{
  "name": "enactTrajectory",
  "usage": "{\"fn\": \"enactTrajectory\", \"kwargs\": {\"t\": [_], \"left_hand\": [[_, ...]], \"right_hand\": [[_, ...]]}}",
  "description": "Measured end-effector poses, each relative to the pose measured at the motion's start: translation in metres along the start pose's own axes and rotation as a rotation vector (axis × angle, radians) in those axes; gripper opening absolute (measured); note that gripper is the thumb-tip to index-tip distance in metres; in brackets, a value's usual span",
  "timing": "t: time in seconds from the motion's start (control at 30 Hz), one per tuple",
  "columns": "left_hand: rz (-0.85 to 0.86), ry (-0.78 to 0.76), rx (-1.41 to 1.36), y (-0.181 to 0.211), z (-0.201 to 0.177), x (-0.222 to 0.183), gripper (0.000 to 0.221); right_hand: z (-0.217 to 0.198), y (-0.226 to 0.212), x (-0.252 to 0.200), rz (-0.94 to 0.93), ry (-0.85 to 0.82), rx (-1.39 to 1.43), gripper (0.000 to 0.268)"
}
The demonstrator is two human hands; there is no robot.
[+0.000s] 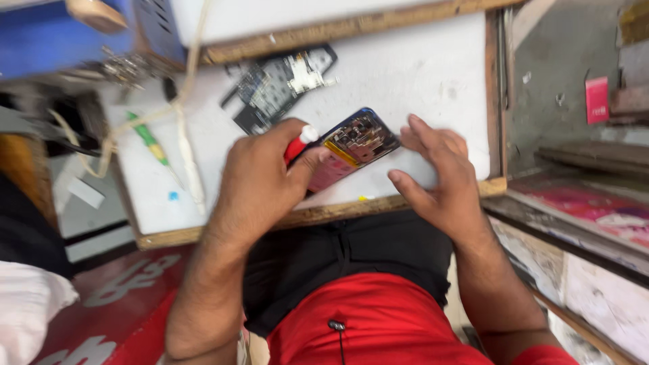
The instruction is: The person cleans the internal components of a disassembled smartphone using a toothbrush and liquid. They remove the battery, clean the motherboard and frame, and then reinsert the battery.
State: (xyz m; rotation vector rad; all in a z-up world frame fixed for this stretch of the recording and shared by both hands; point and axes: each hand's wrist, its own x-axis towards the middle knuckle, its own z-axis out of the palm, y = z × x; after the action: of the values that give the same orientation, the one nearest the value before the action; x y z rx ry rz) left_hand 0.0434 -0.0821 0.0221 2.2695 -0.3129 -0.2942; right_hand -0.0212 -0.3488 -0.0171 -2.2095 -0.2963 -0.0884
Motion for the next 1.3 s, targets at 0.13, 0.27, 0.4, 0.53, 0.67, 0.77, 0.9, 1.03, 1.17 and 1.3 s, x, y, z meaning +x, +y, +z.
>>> {"fn": "enactTrajectory", "kwargs": {"t": [0.13,0.27,0.4,0.53,0.67,0.77,0.9,1.03,1.17,1.3], "left_hand": [[-0.202,0.095,-0.635,0.001,0.03,-0.01,0.022],[-0.158,0.18,-0.685,-0.004,0.051,-0.017,0.025],[0.0,0.334,-0.185,-0.015,0.028,-0.031,0.029],[0.012,0.263,0.388,-0.019,0.008,-0.041,0.031],[0.179,0.445,0.46,-0.016,0.013,-0.047,0.036],[0.129,0.455,0.171,-0.007,0.019,-0.048,0.043],[-0.07,0.249,-0.308,0.01,0.035,-0.029,0.064],[-0.036,0.265,-0.448,0.01,0.055,-0.02,0.059],[0.028,0.25,-0.548,0.001,0.056,-0.017,0.056],[0.004,0.173,-0.81,-0.005,0.057,-0.02,0.054]], "right_hand": [[0.01,-0.009,0.013,0.203,-0.081,0.687,0.07],[0.027,-0.013,0.037,0.383,-0.177,1.017,0.056],[0.027,-0.012,0.036,0.393,-0.189,1.05,0.053],[0.027,-0.015,0.036,0.413,-0.161,1.104,0.053],[0.027,-0.008,0.027,0.374,-0.182,0.994,0.056],[0.028,-0.008,0.026,0.34,-0.193,0.951,0.054],[0.029,-0.009,0.024,0.31,-0.192,0.975,0.053],[0.031,0.0,0.018,0.305,-0.183,0.95,0.052],[0.031,0.0,0.02,0.322,-0.163,0.991,0.05],[0.027,-0.012,0.025,0.298,-0.179,0.995,0.052]]}}
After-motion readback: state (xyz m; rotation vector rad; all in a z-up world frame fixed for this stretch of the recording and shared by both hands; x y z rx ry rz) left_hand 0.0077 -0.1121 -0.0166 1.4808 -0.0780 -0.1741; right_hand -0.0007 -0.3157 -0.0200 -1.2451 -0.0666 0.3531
